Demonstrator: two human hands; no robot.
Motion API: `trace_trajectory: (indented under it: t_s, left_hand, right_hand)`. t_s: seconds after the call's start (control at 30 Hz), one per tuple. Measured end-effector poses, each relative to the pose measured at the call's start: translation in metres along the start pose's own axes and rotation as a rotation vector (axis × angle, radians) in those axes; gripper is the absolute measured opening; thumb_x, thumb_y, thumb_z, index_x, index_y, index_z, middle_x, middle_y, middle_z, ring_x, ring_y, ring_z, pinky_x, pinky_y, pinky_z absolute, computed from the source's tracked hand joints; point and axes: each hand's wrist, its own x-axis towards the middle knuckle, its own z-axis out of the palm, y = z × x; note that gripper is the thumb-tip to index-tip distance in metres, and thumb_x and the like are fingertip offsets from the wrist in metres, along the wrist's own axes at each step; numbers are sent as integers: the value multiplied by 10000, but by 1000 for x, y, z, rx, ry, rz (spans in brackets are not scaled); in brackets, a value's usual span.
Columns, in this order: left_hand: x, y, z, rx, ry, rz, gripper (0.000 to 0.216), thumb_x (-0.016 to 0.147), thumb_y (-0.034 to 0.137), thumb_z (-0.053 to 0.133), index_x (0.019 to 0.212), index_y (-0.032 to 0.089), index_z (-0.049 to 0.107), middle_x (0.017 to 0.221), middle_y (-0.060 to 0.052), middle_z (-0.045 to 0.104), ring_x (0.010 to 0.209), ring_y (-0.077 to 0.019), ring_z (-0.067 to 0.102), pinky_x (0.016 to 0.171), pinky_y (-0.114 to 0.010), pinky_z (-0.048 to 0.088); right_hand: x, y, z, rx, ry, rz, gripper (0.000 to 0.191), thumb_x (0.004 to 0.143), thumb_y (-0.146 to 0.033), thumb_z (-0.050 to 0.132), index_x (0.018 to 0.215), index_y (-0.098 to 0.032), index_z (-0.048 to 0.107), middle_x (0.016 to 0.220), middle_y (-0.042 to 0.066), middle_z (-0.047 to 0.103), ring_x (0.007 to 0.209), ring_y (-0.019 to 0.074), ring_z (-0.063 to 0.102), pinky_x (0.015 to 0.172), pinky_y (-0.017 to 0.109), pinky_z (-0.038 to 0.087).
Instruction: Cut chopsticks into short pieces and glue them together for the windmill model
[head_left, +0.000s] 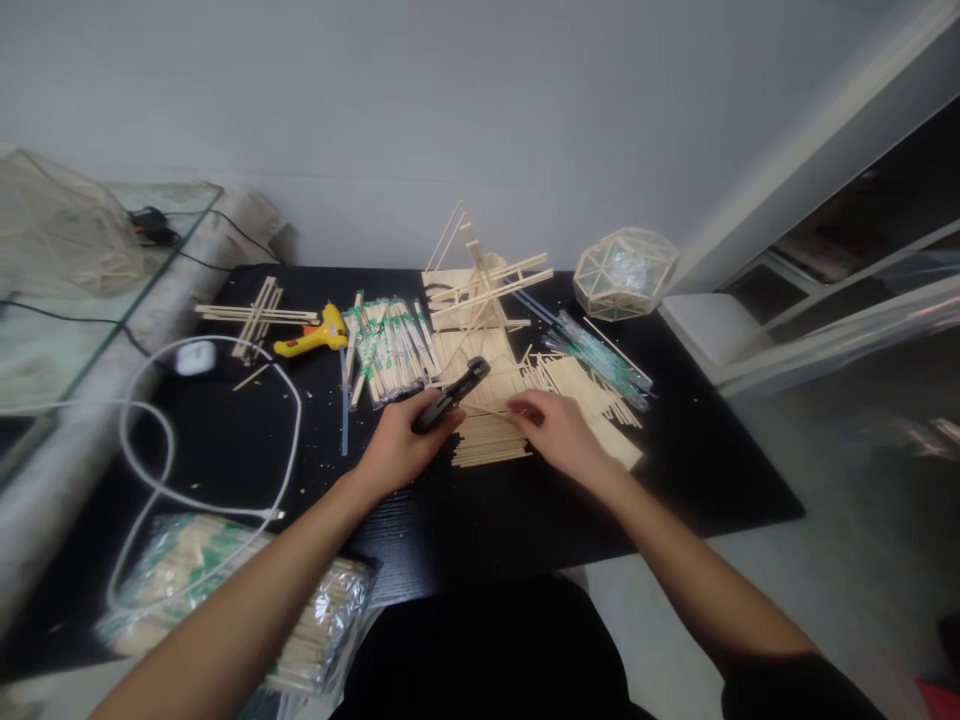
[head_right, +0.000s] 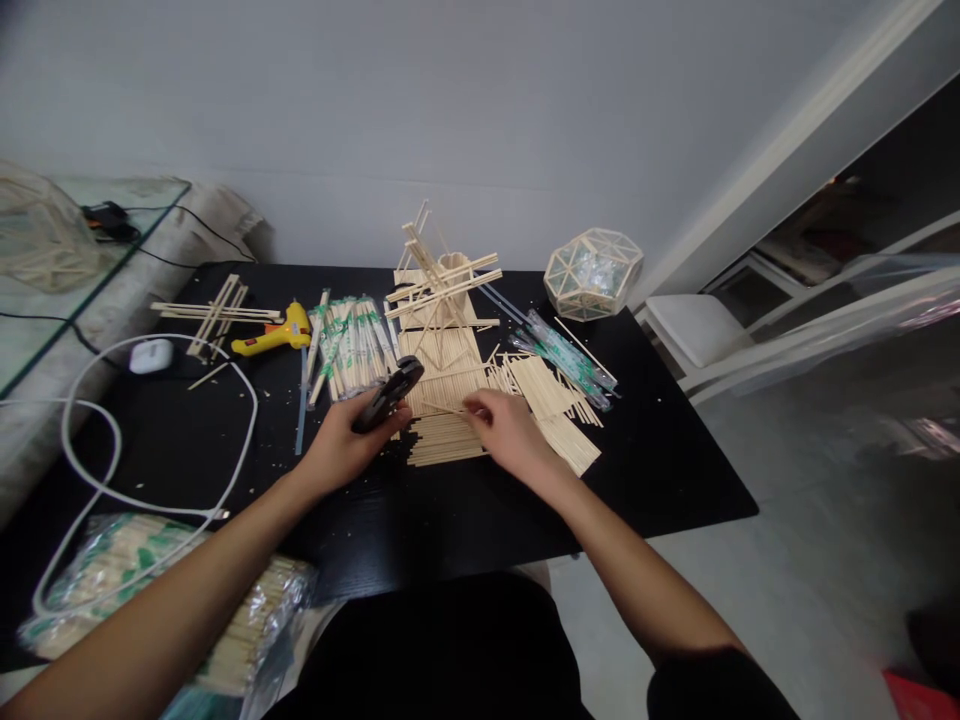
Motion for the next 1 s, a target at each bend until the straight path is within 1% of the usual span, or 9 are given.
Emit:
trace_trajectory:
  t_s: [0.1,0.17,0.27,0.37,0.43,0.53,0.67,0.87,1.0]
  left_hand:
    - [1,0,-1,8,17,-3,276,921,448,634,817,192,632,709,3,558,639,-141,461,608,-277,375]
    - [1,-1,-1,15,17,0,282,925,451,628,807,195,618,695,11,533,628,-136,436,602,-278,364]
    - [1,-2,-2,33,15,4,284,922,448,633,793,197,607,682,19,506,625,-135,419,595,-275,351]
    - [2,-2,-3,47,29,-4,283,919,443,633,786,195,609,680,19,506,616,-133,413,589,-274,341]
    - [3,-2,-5,49,45,-10,282,917,437,631,778,193,607,665,23,490,607,-130,410,588,-272,339]
    - [4,-2,-7,43,69,-23,294,912,440,631,759,192,590,634,37,444,593,-126,401,579,-264,333]
    - [5,-4,-9,31,97,-40,301,909,452,634,777,185,592,624,45,423,583,-117,378,559,-253,316]
    - [5,-6,-11,43,137,-48,285,904,444,635,798,179,628,631,35,471,595,-120,400,562,-254,333]
    - [6,-6,-11,52,153,-47,289,897,447,641,781,182,625,626,33,468,593,-121,396,556,-258,335]
  right_hand:
    - [12,23,-21,-289,71,58,128,867,-95,685,965,-160,736,915,105,755,837,239,701,824,391,535]
    - [18,31,-30,-402,50,70,158,857,-76,691,996,-141,728,938,119,747,863,249,695,832,385,527]
    - [23,32,-32,-479,10,80,172,861,-101,705,1029,-130,727,966,134,740,888,268,690,834,387,517]
    - [29,26,-27,-501,16,43,162,900,-141,676,1052,-130,733,1000,146,729,923,284,677,856,400,501]
    - [35,23,-22,-517,11,-43,169,943,-144,620,1063,-138,739,1025,145,720,960,282,663,889,400,483]
    - [48,18,-13,-511,-50,-216,229,984,-106,544,1082,-151,746,1071,137,716,1005,269,640,933,398,450]
    - [62,16,3,-532,-136,-348,261,982,-41,515,1092,-145,728,1097,116,726,1021,253,621,901,373,417]
    - [68,22,17,-576,-151,-374,130,982,-108,579,1008,-140,701,1043,112,705,974,238,589,828,341,368]
    - [70,27,21,-590,-160,-382,159,989,-100,544,927,-160,677,955,90,686,959,240,554,808,339,332]
